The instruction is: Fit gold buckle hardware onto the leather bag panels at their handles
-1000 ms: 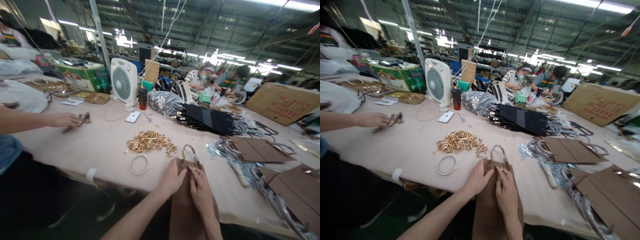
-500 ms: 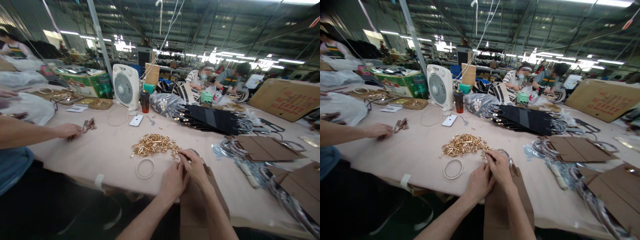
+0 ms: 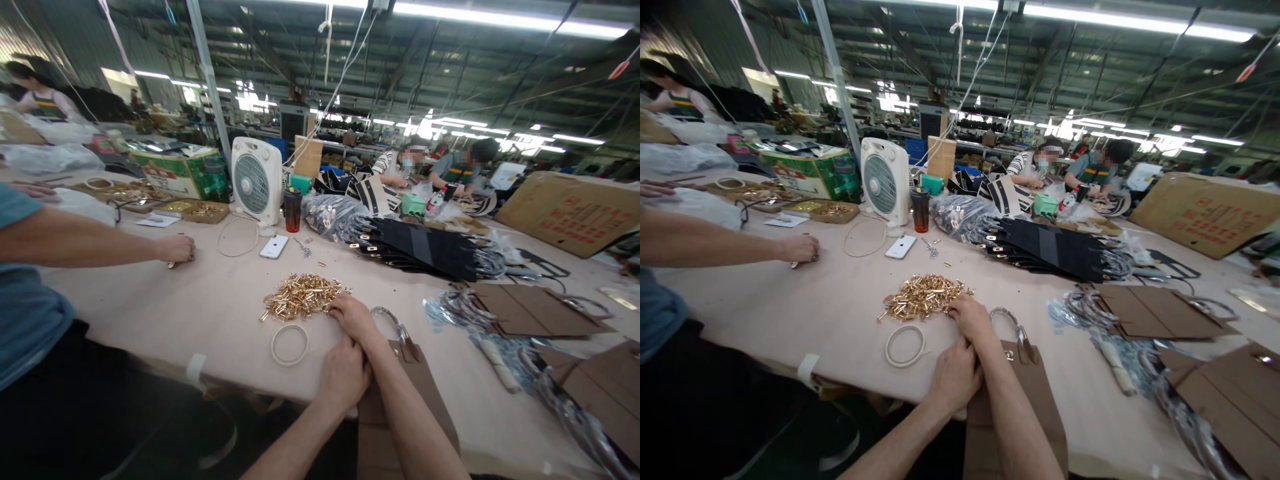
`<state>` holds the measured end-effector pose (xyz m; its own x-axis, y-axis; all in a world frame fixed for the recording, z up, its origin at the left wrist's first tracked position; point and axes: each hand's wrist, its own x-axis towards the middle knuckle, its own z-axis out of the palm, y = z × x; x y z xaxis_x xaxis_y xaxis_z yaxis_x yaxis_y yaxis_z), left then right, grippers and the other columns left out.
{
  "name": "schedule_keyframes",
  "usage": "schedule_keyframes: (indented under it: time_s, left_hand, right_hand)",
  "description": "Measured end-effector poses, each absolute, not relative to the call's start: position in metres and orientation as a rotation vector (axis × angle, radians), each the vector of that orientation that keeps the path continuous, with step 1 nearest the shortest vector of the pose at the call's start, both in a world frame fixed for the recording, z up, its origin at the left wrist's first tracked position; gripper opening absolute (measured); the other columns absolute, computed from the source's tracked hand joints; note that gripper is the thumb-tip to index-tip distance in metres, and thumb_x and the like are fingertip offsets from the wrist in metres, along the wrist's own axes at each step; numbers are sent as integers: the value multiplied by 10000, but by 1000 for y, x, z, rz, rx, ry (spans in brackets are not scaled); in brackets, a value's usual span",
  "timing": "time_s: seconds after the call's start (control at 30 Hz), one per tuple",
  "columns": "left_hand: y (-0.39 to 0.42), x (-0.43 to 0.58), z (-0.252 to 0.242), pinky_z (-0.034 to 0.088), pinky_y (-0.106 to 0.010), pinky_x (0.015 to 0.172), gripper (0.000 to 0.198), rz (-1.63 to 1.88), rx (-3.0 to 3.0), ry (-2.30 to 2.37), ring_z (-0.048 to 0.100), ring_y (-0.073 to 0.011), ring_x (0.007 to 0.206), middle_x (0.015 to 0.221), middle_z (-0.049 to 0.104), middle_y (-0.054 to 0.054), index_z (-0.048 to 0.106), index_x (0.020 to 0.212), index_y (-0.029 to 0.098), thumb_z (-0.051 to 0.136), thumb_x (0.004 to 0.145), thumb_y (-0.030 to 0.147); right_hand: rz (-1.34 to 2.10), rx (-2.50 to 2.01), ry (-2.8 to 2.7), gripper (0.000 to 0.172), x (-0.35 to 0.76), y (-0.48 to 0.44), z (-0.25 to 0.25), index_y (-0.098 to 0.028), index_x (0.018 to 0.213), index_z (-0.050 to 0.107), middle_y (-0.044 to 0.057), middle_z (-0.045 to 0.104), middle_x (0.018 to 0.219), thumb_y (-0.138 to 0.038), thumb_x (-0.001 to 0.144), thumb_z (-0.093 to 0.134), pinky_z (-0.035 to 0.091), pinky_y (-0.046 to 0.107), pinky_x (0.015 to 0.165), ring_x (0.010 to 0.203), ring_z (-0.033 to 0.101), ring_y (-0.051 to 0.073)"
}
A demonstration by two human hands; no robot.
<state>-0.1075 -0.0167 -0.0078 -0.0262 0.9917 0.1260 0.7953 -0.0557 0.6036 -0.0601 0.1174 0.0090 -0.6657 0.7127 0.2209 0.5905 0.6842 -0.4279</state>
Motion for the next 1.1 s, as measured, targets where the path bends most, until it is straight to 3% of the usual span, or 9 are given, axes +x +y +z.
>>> schedule_keyframes:
  time_s: [0.17,0.3,0.4,0.53,0.63,0.73,0.83,0.93,1.1]
  left_hand:
    - [-16,-107,-6,534,-384,872,331,717,1921,1910,687,-291,1036,1230,674,-141,690,1257,223,501,1001,316]
    - [-15,-106,-6,536,-336,868,318,719,1921,1932,690,-250,1050,1272,674,-92,682,1264,259,495,1009,292]
    - [-14,-105,-8,537,-331,858,333,719,1928,1936,692,-241,1044,1283,670,-83,659,1305,267,492,1019,303]
    - [-13,-104,-9,535,-338,832,327,718,1952,1952,703,-251,1031,1290,676,-93,665,1295,262,488,1025,309]
    - [-13,-104,-10,535,-348,825,302,713,1964,1981,712,-264,1025,1317,670,-113,691,1241,249,496,1021,316]
    - [-13,-103,-11,537,-352,824,278,719,1961,2001,720,-268,1013,1313,672,-124,693,1210,238,512,1014,314]
    - [-13,-103,-10,540,-344,805,284,758,1962,1991,720,-266,1004,1309,673,-118,655,1253,248,522,1008,302]
    - [-14,-102,-9,544,-343,783,308,815,1954,1976,718,-273,998,1271,680,-114,610,1300,259,521,1010,310]
    - [-12,-104,-12,556,-376,846,356,977,1826,1920,716,-297,1049,1258,695,-132,556,1347,244,544,1003,338]
  right_hand:
    - [563,-977,-2270,133,-52,113,2,-237,1024,681,38,702,1082,-197,991,558,503,314,918,987,660,184]
    - [718,-921,-2048,145,-43,106,3,-235,1058,644,65,730,1115,-236,991,516,533,353,918,979,681,207]
    - [827,-887,-1932,144,-36,100,4,-237,1053,631,89,717,1268,-287,996,509,565,352,884,963,712,201]
    - [937,-909,-1880,143,-29,92,6,-240,1059,628,75,760,1153,-324,975,548,587,329,799,852,740,188]
    - [983,-888,-1905,91,-29,91,9,-234,932,640,69,736,1252,-307,930,587,578,306,749,747,714,149]
    - [1058,-897,-1921,86,-35,94,10,-229,896,681,28,776,994,-288,891,619,542,291,711,660,665,137]
    - [1329,-954,-1703,141,-42,101,10,-217,926,697,-32,682,652,-330,842,703,479,259,612,583,614,142]
    - [1620,-970,-1418,273,-44,108,11,-200,871,669,-31,668,607,-406,756,808,406,229,520,517,564,121]
    - [1730,-957,-1237,349,-31,111,14,-210,853,633,-30,673,652,-451,707,841,386,212,494,548,597,121]
